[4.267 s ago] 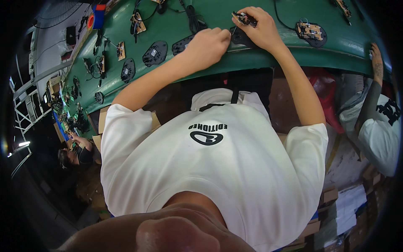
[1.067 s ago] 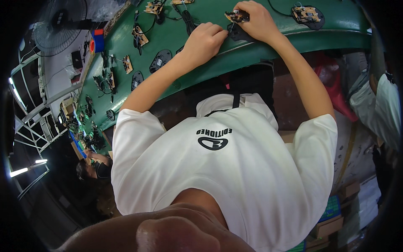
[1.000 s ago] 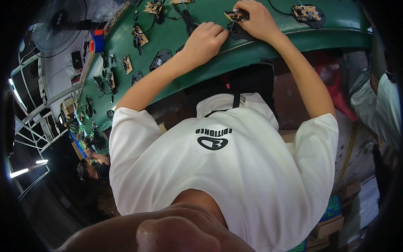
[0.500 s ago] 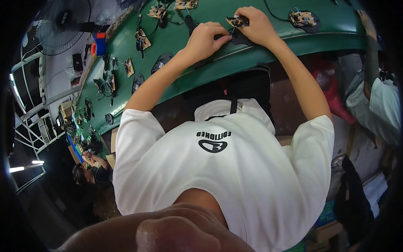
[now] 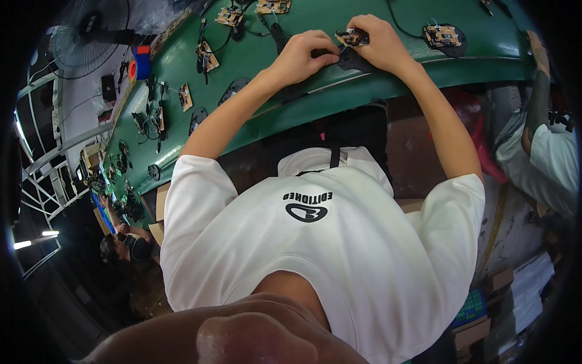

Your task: The person assembles computer mice on an assembly line by inserting small clear lenses into mouse base plates, mounting circuit boards with cables onto the base plates by hand, and fitting mouse covers onto the bases.

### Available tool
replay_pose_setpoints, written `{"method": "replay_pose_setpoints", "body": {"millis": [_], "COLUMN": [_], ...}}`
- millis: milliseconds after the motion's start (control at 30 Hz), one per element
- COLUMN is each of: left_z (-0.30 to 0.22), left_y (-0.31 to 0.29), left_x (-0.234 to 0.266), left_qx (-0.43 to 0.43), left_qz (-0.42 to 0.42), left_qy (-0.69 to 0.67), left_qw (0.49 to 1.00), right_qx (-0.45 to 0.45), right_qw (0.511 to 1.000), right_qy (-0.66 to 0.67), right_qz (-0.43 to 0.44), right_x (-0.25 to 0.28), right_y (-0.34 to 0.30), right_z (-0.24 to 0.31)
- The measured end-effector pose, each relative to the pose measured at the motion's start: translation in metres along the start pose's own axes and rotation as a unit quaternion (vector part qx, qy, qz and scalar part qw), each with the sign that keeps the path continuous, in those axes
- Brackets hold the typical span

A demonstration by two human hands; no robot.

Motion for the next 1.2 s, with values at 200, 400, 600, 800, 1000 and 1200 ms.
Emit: {"method": "replay_pose_setpoints", "body": {"millis": [200,400,600,800,1000,1200], "left_z": [0.001,-0.005,-0.005,-0.006,0.0,0.004], "left_y": [0.0,0.004,0.0,0.002,0.0,0.003], "left_x": [-0.002,0.0,-0.002,0.0,0.003,-0.001], "left_qx": [0.011,-0.013,-0.011,-0.018,0.014,0.039], "left_qz": [0.0,0.035,0.009,0.007,0.01,0.021], "left_qy": [-0.041,0.001,0.047,0.096,0.073,0.052], "left_qw": [0.999,0.999,0.999,0.995,0.997,0.998], "right_qx": [-0.029,-0.055,0.001,-0.057,-0.161,-0.031], "right_qw": [0.99,0.973,0.972,0.98,0.952,0.986], "right_qy": [-0.095,-0.15,-0.2,-0.132,0.115,0.013], "right_qz": [0.101,0.165,0.125,0.138,0.233,0.161], "right_x": [0.007,0.0,0.001,0.01,0.018,0.018], "right_y": [0.021,0.042,0.033,0.036,0.029,-0.006], "right_z": [0.005,0.01,0.011,0.013,0.01,0.026]}}
Point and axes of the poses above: each hand's wrist, its own y-axis towards the middle knuckle, its own x-axis out of the back of the hand, z = x × y, the point moved 4 cm from there along y, towards the middle knuckle, and after that the axes turned 14 degrees about y, right-handed, at the moved point
